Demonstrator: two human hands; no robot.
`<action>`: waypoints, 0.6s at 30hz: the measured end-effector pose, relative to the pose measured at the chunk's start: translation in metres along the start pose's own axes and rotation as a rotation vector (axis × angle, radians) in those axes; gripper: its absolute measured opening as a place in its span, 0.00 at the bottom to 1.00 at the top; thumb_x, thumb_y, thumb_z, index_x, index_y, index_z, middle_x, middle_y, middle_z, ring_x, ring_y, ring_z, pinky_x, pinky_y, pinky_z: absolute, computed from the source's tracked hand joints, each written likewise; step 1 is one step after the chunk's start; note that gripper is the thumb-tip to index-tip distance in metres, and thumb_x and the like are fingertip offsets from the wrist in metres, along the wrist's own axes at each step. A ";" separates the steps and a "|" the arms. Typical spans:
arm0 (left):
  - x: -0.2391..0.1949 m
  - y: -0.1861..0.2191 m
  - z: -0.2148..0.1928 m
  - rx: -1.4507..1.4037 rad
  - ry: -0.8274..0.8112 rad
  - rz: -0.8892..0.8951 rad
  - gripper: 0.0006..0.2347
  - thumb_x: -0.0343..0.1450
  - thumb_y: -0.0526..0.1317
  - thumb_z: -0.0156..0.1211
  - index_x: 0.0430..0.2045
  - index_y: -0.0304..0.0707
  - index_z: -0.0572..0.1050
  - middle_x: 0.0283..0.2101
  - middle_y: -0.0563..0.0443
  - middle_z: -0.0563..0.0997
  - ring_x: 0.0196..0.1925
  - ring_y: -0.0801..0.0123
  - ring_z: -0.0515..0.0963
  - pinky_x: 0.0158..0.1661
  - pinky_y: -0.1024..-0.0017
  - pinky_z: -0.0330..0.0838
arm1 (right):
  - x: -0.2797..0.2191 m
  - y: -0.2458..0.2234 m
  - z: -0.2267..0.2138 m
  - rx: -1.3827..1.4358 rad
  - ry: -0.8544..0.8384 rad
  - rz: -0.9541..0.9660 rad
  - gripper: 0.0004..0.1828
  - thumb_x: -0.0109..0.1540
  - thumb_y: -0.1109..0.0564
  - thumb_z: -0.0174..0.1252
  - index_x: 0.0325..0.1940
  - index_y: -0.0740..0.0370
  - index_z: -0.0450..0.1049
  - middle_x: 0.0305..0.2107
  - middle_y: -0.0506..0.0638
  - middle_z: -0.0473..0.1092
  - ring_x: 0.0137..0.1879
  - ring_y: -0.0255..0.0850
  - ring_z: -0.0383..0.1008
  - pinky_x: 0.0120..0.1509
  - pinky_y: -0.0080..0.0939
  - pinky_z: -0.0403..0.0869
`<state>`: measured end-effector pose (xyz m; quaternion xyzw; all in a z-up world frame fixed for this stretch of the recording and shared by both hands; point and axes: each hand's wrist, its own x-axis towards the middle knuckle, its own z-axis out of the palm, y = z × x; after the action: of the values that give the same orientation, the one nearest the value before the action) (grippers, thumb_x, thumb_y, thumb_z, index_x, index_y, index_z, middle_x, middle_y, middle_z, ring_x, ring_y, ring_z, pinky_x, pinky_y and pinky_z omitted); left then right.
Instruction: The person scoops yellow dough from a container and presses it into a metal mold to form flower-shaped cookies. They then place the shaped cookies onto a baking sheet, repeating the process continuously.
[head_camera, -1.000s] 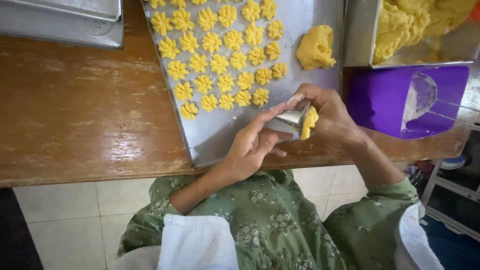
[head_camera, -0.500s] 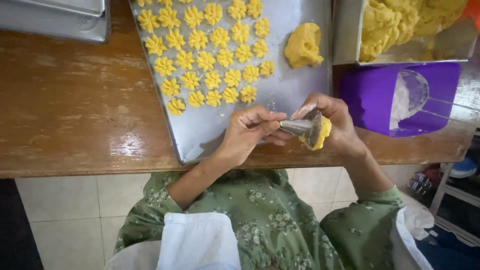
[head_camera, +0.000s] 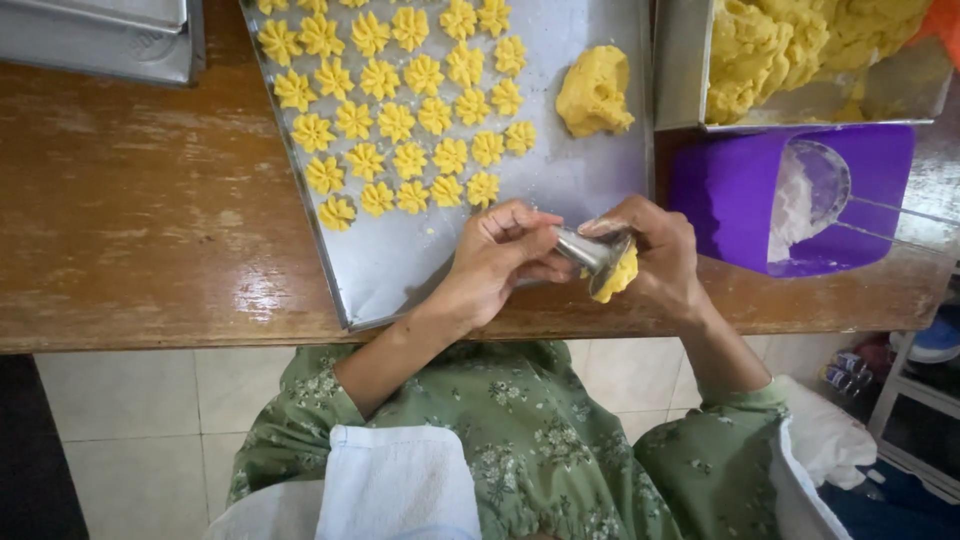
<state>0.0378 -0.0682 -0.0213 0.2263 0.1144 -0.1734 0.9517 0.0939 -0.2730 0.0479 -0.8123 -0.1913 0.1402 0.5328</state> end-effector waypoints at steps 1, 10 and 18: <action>-0.001 0.001 0.001 -0.001 0.001 0.000 0.08 0.71 0.30 0.65 0.40 0.22 0.77 0.37 0.29 0.83 0.34 0.46 0.87 0.34 0.53 0.88 | 0.000 -0.006 -0.003 0.000 -0.001 0.001 0.17 0.52 0.63 0.77 0.42 0.64 0.80 0.23 0.55 0.76 0.25 0.34 0.73 0.30 0.34 0.69; -0.003 -0.009 0.018 -0.050 0.021 -0.098 0.15 0.73 0.43 0.65 0.49 0.35 0.74 0.42 0.46 0.79 0.41 0.63 0.83 0.40 0.69 0.81 | 0.013 0.007 0.016 -0.559 0.088 -0.322 0.20 0.47 0.63 0.74 0.42 0.58 0.80 0.28 0.55 0.70 0.32 0.55 0.74 0.39 0.53 0.75; 0.001 0.009 0.021 -0.099 0.065 0.077 0.08 0.74 0.41 0.63 0.41 0.41 0.71 0.41 0.52 0.80 0.43 0.71 0.81 0.43 0.76 0.77 | 0.036 -0.069 0.031 -0.545 -0.087 -0.424 0.13 0.62 0.73 0.57 0.49 0.70 0.75 0.36 0.66 0.72 0.46 0.66 0.77 0.50 0.61 0.77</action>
<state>0.0454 -0.0714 0.0002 0.1886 0.1451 -0.1234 0.9634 0.1015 -0.2064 0.0987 -0.8602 -0.4088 0.0045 0.3048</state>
